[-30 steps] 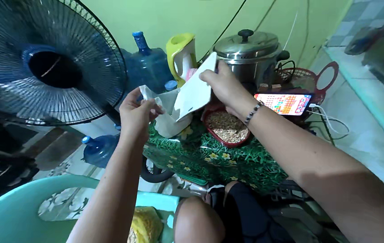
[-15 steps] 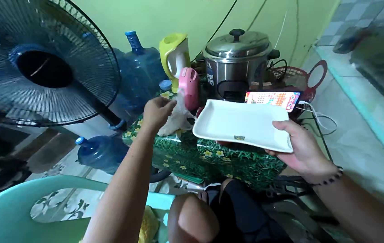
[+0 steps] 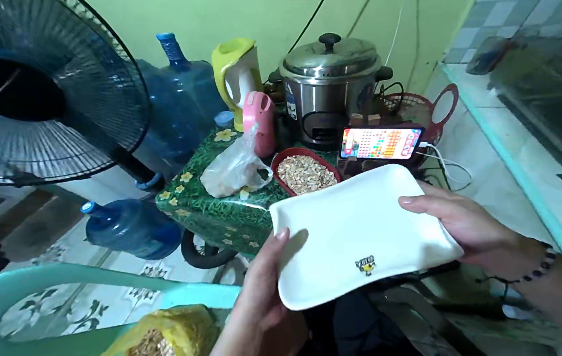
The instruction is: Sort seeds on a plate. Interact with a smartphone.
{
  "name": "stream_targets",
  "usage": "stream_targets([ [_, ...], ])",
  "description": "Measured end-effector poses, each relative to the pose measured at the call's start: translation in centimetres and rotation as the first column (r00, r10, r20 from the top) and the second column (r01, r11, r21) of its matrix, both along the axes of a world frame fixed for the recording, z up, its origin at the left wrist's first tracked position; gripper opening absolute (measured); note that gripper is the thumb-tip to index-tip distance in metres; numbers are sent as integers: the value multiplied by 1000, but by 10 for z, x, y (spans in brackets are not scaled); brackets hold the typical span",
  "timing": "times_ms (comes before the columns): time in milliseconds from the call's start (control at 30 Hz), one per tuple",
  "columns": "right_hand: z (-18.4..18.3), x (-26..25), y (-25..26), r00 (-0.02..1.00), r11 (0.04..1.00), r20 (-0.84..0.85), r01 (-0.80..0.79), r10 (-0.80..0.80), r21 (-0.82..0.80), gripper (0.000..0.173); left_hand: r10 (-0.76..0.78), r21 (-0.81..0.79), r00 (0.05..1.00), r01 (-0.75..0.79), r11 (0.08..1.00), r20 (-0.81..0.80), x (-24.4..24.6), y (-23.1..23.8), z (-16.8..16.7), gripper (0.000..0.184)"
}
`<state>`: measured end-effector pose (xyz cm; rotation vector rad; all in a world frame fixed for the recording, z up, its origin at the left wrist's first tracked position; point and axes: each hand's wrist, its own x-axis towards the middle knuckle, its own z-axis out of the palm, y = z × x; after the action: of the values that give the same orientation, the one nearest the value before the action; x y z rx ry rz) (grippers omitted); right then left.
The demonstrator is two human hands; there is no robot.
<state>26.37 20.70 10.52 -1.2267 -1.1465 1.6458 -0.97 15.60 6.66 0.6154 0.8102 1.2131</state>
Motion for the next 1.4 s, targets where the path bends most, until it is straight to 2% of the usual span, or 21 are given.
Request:
stream_targets([
  [67,2,4,9,978,985,159,-152,137,86,34,92,-35,996,-92,995,12,5,-6,-7,33],
  [100,5,9,18,933,950,310,-249,182,191,34,135,-37,991,-134,990,12,6,-8,-10,33],
  [133,8,16,31,866,884,481,-326,138,334,37,171,-36,985,-170,985,21,6,-10,-12,34],
  [200,11,33,63,708,700,681,-390,-188,598,52,259,-38,966,-258,965,10,7,-13,-12,31],
  [233,13,42,82,636,608,691,-410,-344,680,55,291,-34,956,-292,956,-34,8,-14,-13,30],
  [267,15,50,102,576,544,687,-437,-443,717,53,309,-32,948,-311,950,-72,9,-14,-15,29],
  [333,16,61,133,514,472,681,-491,-521,732,45,317,-47,943,-323,945,-98,10,-13,-25,30],
  [433,8,63,163,464,466,707,-536,-534,704,40,294,-51,952,-299,953,-85,9,-9,-42,30],
  [567,-6,63,181,399,453,736,-599,-547,661,44,277,-55,958,-281,958,-76,9,-3,-54,29],
  [833,-14,61,189,428,358,689,-626,-585,693,33,239,-72,971,-240,968,-26,9,3,-58,27],
  [1233,-19,56,190,461,354,654,-580,-600,734,25,241,-71,970,-242,968,-16,9,3,-56,28],
  [1400,-20,56,190,450,367,667,-587,-593,722,27,262,-75,964,-264,962,-36,9,3,-58,29],
])
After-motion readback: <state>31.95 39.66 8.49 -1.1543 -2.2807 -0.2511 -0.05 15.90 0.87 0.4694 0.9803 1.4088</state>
